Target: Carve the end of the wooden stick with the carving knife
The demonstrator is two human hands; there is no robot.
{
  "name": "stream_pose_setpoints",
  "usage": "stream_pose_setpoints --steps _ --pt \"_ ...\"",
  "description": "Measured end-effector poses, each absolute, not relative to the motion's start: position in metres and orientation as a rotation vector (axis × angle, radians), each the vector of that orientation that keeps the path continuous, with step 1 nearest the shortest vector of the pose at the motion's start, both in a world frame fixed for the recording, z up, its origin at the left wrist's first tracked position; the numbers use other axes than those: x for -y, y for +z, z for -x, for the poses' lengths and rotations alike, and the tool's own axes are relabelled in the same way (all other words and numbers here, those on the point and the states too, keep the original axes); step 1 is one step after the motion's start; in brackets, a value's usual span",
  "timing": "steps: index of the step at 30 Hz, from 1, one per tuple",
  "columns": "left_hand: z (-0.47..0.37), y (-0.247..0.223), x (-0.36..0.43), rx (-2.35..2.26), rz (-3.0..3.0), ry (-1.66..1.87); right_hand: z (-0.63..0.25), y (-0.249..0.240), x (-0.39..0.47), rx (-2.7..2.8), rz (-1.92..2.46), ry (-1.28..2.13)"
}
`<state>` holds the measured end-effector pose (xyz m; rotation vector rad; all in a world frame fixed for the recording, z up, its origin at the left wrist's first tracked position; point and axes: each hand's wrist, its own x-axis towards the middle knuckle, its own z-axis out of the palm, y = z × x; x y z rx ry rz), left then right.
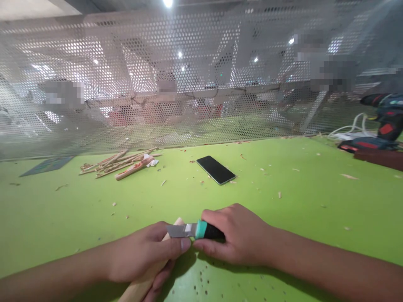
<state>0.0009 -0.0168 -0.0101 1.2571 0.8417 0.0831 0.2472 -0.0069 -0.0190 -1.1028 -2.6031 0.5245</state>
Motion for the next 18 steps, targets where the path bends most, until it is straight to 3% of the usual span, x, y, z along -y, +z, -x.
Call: stream_pose_setpoints --steps 18 --pt "-0.0013 -0.0132 0.0154 -0.842 -1.273 0.067 -0.2471 -0.0201 0.0067 2.598 1.104 0.506"
